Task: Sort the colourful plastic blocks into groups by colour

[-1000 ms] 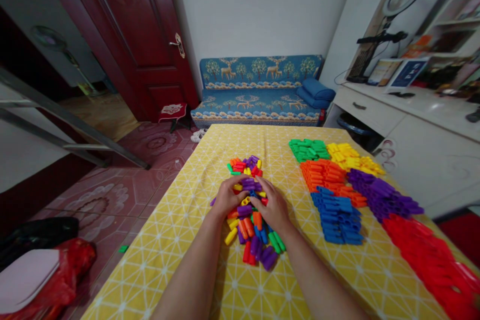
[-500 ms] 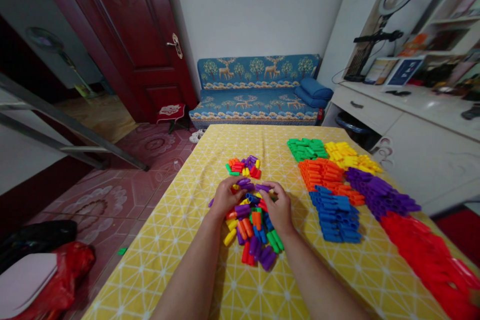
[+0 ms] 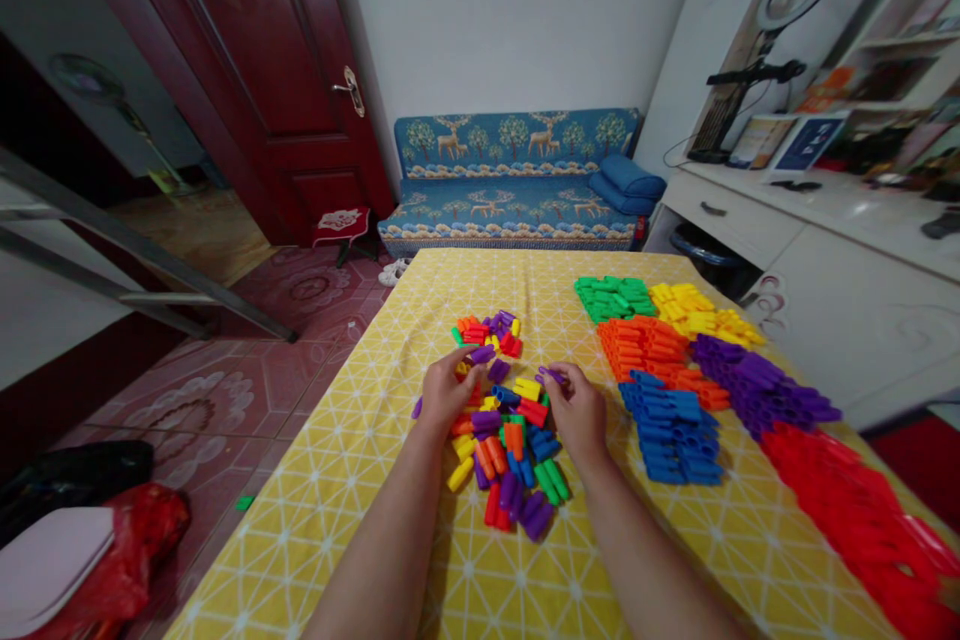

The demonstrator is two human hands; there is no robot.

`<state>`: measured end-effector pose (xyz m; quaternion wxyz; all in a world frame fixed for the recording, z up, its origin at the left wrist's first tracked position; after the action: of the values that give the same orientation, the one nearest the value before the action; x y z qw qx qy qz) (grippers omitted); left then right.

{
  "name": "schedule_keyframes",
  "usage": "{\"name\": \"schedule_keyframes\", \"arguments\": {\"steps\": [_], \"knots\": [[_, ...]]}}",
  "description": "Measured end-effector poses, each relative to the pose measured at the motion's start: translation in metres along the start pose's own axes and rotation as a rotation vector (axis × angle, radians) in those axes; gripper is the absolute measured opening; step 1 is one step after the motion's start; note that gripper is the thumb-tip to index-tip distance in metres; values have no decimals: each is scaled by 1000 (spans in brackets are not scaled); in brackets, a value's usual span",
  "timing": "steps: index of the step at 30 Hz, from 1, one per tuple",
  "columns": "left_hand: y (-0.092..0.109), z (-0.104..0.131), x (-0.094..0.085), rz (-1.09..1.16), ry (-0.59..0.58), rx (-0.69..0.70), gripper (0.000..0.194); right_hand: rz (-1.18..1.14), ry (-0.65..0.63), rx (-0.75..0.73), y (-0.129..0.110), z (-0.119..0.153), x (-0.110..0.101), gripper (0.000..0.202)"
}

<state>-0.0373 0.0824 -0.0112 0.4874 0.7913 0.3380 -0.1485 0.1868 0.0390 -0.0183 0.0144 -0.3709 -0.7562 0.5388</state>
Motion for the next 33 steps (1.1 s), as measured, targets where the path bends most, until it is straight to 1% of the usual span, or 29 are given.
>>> {"name": "schedule_keyframes", "arguments": {"steps": [2, 4, 7, 9, 11, 13, 15, 17, 19, 22, 24, 26, 28, 30, 32, 33], "knots": [[-4, -1, 0, 15, 25, -29, 32, 227, -33, -88, -1, -3, -4, 19], [-6, -1, 1, 34, 20, -7, 30, 397, -47, -173, -6, -4, -9, 19], [-5, -1, 3, 70, 0, 86, 35, 510, -95, -234, -17, -4, -14, 24], [-4, -1, 3, 75, -10, 135, 42, 535, -169, -239, -21, -4, -16, 27], [-3, -1, 4, 56, -27, 155, 45, 543, -238, -215, -22, -4, -17, 27], [-2, -1, 4, 24, -58, 161, 42, 551, -267, -174, -20, -5, -19, 29], [-1, -1, 4, -10, -88, 164, 36, 558, -261, -136, -16, -5, -20, 31], [0, -1, 4, -37, -108, 169, 32, 524, -236, -116, -12, -5, -19, 30], [1, -2, 4, -51, -118, 172, 31, 413, -192, -110, -9, -5, -18, 26], [2, -2, 3, -45, -121, 171, 30, 140, -72, -96, -9, -6, -19, 19], [2, -2, 2, -29, -121, 162, 30, -53, -6, -45, -11, -9, -25, 22], [2, -2, 2, -19, -121, 148, 29, -198, 38, 25, -12, -18, -37, 27], [1, -1, 1, -21, -119, 137, 28, -236, 100, 42, -7, -35, -60, 31], [1, -1, 1, -28, -111, 127, 27, -150, 184, -14, 4, -61, -92, 32], [0, -1, 1, -31, -109, 120, 26, 6, 238, -64, 24, -94, -126, 31], [0, -1, 2, -32, -112, 117, 26, 81, 257, -63, 36, -112, -143, 29]]}}
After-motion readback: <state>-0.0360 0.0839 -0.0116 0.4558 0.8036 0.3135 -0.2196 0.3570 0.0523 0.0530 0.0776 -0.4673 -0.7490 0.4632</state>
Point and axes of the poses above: each hand's wrist, its own z-axis away from the middle knuckle, its own x-axis out of the palm, y = z × x, the point moved 3 cm from there along -z, towards the middle knuckle, and after that the axes turned 10 degrees about y, right-handed, at the moved point
